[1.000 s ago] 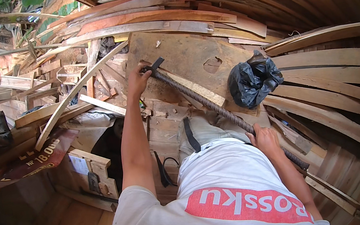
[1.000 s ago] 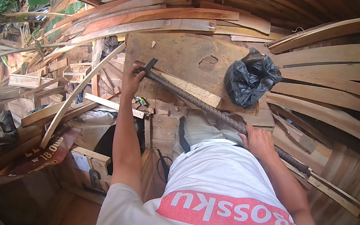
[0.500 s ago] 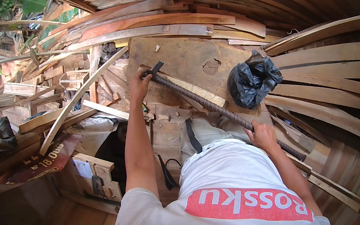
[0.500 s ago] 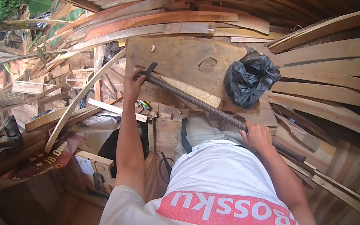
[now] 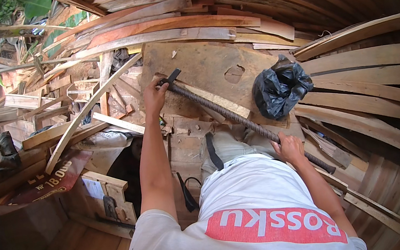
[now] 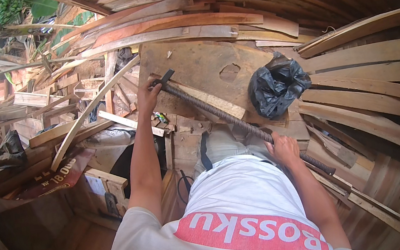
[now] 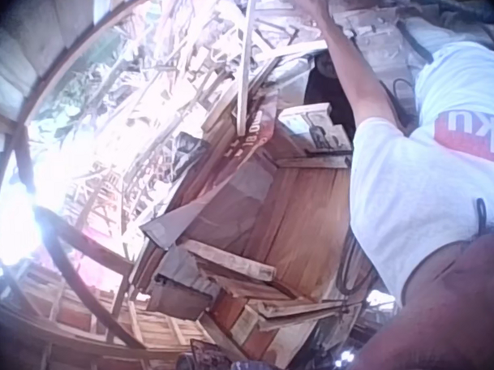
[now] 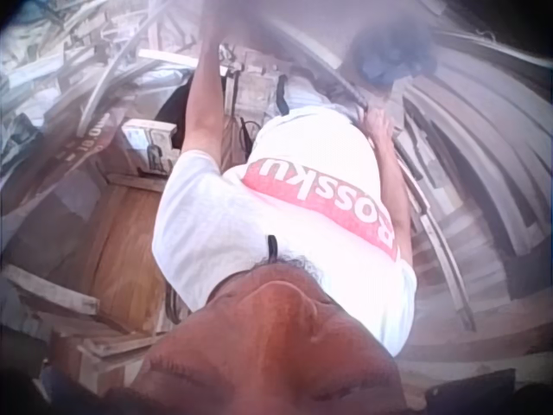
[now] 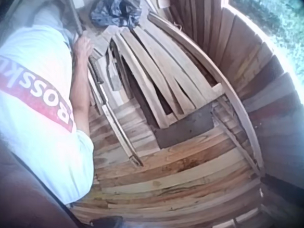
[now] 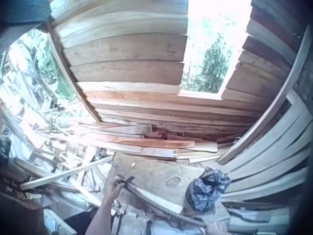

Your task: The person uses a metal bar and a hammer to split a piece of wood on a workbench. They repeatedly strike the bar to drive it through the wood, then remove the split pieces and repeat the process with another piece.

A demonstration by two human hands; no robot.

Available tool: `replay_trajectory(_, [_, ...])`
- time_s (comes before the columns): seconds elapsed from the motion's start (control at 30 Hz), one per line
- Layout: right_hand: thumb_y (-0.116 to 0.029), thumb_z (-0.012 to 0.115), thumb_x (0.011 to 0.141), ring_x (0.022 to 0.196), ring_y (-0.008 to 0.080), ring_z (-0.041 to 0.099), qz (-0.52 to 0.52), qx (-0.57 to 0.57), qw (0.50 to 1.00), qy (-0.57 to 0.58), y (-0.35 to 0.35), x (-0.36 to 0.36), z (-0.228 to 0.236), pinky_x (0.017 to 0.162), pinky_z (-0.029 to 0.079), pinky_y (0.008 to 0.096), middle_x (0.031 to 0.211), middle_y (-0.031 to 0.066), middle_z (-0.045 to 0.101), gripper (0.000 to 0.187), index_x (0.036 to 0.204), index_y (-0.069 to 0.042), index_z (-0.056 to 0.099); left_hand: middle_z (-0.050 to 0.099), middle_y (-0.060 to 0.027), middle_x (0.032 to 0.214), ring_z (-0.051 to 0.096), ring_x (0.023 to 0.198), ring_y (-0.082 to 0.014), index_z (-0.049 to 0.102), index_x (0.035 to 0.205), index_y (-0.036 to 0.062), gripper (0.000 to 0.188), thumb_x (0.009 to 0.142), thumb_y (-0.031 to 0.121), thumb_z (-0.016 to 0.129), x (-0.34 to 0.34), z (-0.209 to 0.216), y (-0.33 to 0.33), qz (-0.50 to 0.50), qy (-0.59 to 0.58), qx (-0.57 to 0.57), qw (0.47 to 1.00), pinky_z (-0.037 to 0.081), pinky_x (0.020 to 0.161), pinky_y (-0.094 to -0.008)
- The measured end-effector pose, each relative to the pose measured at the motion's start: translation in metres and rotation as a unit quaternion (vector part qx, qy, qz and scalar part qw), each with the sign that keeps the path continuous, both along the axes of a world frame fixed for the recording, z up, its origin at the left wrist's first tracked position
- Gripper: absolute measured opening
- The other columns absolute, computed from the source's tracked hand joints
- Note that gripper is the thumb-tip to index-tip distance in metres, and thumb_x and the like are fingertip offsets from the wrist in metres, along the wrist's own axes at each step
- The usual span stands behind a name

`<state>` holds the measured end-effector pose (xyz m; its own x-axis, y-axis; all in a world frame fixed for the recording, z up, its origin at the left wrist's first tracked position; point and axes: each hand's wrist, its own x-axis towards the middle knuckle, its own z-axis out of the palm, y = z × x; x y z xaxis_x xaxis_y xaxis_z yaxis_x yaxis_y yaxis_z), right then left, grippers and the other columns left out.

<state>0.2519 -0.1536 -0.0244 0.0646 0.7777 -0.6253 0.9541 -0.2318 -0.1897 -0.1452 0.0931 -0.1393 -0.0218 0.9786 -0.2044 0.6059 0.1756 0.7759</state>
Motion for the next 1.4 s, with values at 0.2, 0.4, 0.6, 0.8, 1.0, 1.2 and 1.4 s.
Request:
replay_trajectory(0.2, [-0.035,0.061,0.082,0.077,0.0411,0.063,-0.011,-0.002,1.0,0.02,-0.006,0.002,-0.024,0.07,0.048,0.0511,0.077,0.0232,0.064,0.033,0.092,-0.004,0.055,0.063,-0.0125,0.069,0.058,0.06,-0.0205,0.069,0.105,0.0069,0.031,0.077,0.019,0.071,0.007,0.013,-0.002,0.011,0.008,-0.013,1.0,0.045,0.059,-0.0339])
replay_trajectory(0.4, [-0.04,0.061,0.082,0.079,0.0425,0.061,-0.054,-0.011,0.996,0.067,-0.013,0.006,-0.061,0.073,0.047,0.0509,0.079,0.0231,0.064,0.035,0.093,-0.006,0.058,0.063,-0.0129,0.07,0.059,0.062,-0.022,0.068,0.107,0.0065,0.033,0.077,0.02,0.07,0.013,0.023,0.001,-0.005,0.021,-0.033,0.999,0.046,0.061,-0.0341])
replay_trajectory(0.6, [-0.04,0.063,0.08,0.074,0.043,0.06,-0.088,0.009,0.992,0.085,-0.008,0.007,-0.049,0.066,0.046,0.0504,0.074,0.0236,0.062,0.035,0.08,-0.005,0.061,0.067,-0.0146,0.08,0.063,0.072,-0.0252,0.068,0.105,0.0071,0.032,0.077,0.023,0.069,0.011,0.017,0.006,-0.027,0.059,0.019,0.998,0.048,0.067,-0.0346])
replay_trajectory(0.8, [-0.038,0.064,0.078,0.072,0.0397,0.062,-0.055,0.054,0.996,0.054,-0.005,0.013,-0.027,0.066,0.048,0.0488,0.074,0.0209,0.063,0.031,0.083,-0.008,0.063,0.068,-0.0151,0.091,0.065,0.081,-0.0241,0.067,0.105,0.0034,0.035,0.078,0.025,0.07,0.011,0.018,0.004,0.034,0.01,-0.037,0.999,0.049,0.073,-0.0337])
replay_trajectory(1.0, [-0.036,0.066,0.077,0.074,0.0377,0.063,-0.05,0.059,0.997,0.021,-0.014,0.023,-0.013,0.068,0.05,0.0473,0.076,0.0183,0.065,0.03,0.089,-0.008,0.062,0.068,-0.013,0.095,0.064,0.08,-0.0225,0.064,0.109,-0.0032,0.043,0.08,0.027,0.071,0.016,0.018,-0.004,0.055,-0.086,0.007,0.995,0.05,0.073,-0.0328])
replay_trajectory(1.2, [-0.035,0.067,0.076,0.072,0.0381,0.063,-0.061,0.049,0.997,0.002,-0.024,0.032,-0.008,0.066,0.049,0.0483,0.075,0.0186,0.065,0.03,0.087,-0.008,0.062,0.067,-0.016,0.099,0.065,0.091,-0.0208,0.062,0.112,-0.0044,0.042,0.084,0.026,0.069,0.032,0.018,-0.001,-0.042,0.036,0.025,0.998,0.05,0.079,-0.0312])
replay_trajectory(1.4, [-0.037,0.066,0.077,0.067,0.0413,0.061,-0.08,0.084,0.993,0.001,-0.033,0.033,-0.014,0.062,0.048,0.0501,0.07,0.0202,0.063,0.03,0.079,-0.008,0.06,0.067,-0.0167,0.091,0.065,0.08,-0.0246,0.065,0.103,-0.0028,0.033,0.084,0.023,0.066,0.048,0.005,0.006,0.027,-0.056,0.069,0.996,0.05,0.073,-0.0339])
